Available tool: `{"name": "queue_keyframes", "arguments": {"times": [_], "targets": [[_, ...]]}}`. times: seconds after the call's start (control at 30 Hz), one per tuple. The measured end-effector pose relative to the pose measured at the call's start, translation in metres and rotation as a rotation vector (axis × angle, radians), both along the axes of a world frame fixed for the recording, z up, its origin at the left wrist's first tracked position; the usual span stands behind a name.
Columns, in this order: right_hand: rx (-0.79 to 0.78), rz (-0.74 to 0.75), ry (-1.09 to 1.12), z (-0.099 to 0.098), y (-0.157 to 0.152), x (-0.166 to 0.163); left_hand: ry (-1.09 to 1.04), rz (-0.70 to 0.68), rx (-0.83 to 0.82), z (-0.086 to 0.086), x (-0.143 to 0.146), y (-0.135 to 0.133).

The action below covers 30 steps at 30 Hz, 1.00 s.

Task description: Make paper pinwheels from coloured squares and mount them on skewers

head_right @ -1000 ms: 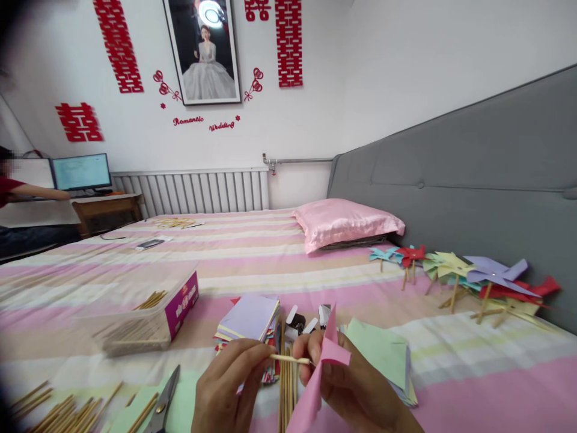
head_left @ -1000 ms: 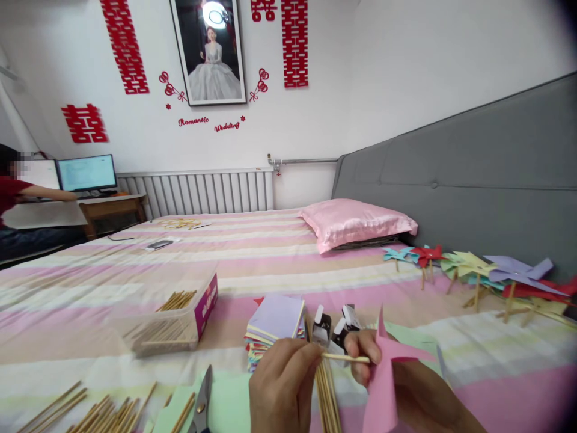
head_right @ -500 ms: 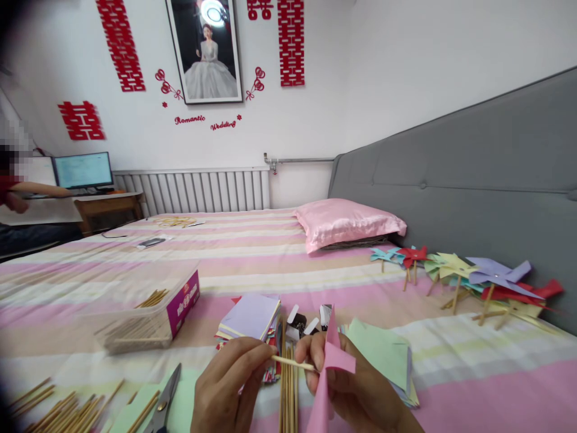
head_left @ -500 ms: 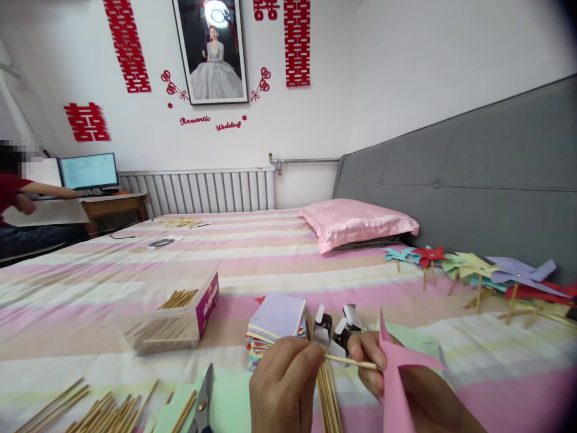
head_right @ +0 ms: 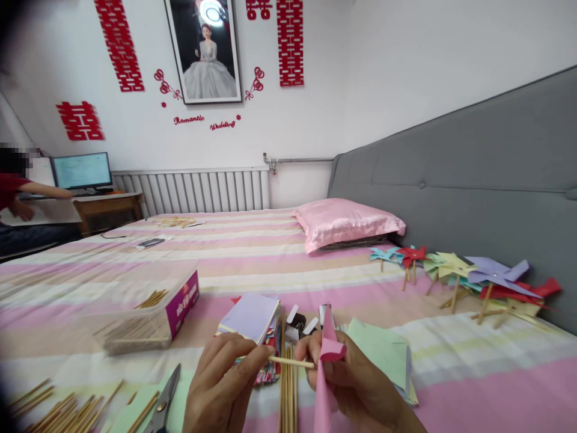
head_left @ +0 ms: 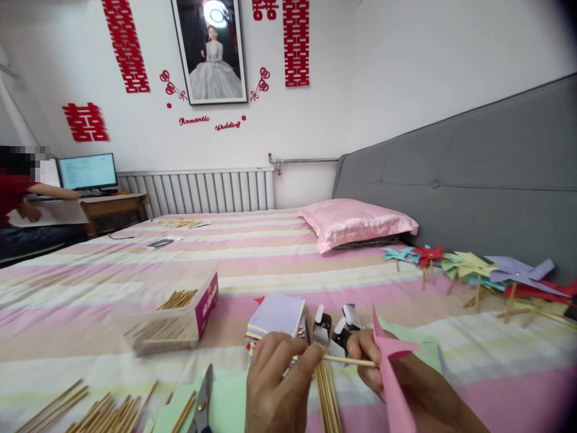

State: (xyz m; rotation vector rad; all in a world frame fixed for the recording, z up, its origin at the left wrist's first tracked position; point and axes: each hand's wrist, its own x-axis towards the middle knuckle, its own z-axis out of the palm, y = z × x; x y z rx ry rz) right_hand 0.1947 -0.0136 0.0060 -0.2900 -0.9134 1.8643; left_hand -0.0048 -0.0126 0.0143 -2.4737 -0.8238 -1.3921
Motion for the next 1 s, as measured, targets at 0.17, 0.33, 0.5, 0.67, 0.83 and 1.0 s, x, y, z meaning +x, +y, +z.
{"name": "queue_keyframes", "arguments": {"times": [0.17,0.33,0.5,0.67,0.83,1.0], "targets": [[-0.112,-0.016,-0.04,0.014,-0.003,-0.003,-0.028,-0.046,-0.023,0.001,0.0,-0.001],[-0.156,-0.02,-0.058,0.021,-0.005,-0.005,-0.044,-0.048,-0.072,0.0,0.003,0.0],[-0.18,-0.048,-0.039,0.015,-0.001,-0.004,-0.122,-0.048,-0.098,-0.008,0.007,0.002],[-0.197,-0.044,-0.016,0.02,-0.002,-0.006,-0.194,-0.047,-0.175,-0.014,0.013,0.002],[-0.206,-0.029,-0.031,0.034,-0.006,-0.008,-0.243,-0.045,-0.245,-0.016,0.015,0.002],[-0.244,-0.122,-0.159,0.037,-0.009,-0.007,-0.318,-0.072,-0.464,-0.02,0.017,0.006]]}}
